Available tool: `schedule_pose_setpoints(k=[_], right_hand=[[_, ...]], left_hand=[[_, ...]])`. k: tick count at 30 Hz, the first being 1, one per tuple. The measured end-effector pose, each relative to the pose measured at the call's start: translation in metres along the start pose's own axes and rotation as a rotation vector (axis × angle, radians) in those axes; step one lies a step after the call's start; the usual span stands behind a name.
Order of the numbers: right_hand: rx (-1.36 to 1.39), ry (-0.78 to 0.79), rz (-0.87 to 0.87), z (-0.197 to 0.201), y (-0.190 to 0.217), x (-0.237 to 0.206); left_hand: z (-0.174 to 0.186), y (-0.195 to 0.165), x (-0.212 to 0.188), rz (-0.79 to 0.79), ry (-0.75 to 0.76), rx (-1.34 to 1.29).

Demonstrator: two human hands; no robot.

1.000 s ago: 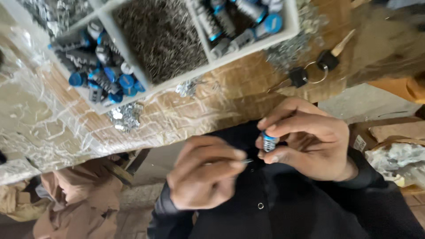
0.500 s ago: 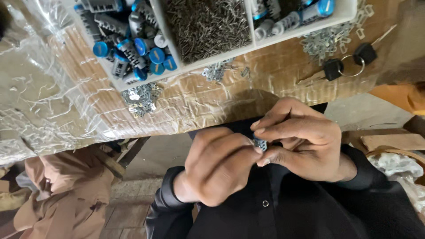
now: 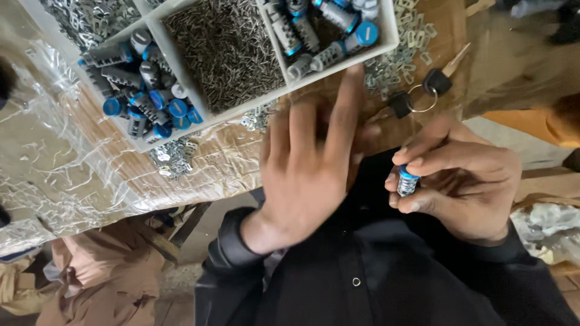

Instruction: The person sits at a workshop table and assembles small wall anchor plugs, picking metal screws from a compartment tray and pressing each screw into a blue-capped plastic anchor body held in the other hand, completing the anchors one at a time and setting finished ones aside.

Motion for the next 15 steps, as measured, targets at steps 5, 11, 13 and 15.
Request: schedule_pose_setpoints(k=[5, 11, 13, 15], right_hand=[[0.087, 0.025, 0.028, 0.011, 0.009, -0.005], [-0.016, 0.098, -0.019, 0.009, -0.002, 0.004], [0.054, 0.150, 0.017, 0.004, 0.004, 0.003], [0.078, 0.161, 0.013, 0.000, 0.007, 0.002]], left_hand=[[0.010, 0.008, 0.004, 0.163, 0.048, -0.278], [-0.010, 0.003, -0.037, -0.018, 0.070, 0.071], [-0.012, 0.000, -0.043, -0.122, 0.062, 0.090], [0.002, 0.002, -0.047, -0.270, 0.014, -0.101]])
Point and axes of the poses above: each hand's wrist, its own x-axis towards the middle knuckle, its own z-axis out of the back of the hand, y = z × x, the point moved 7 cm from there along x, towards the middle knuckle, and after that the axes turned 12 degrees about -y, right-handed, at the moved point
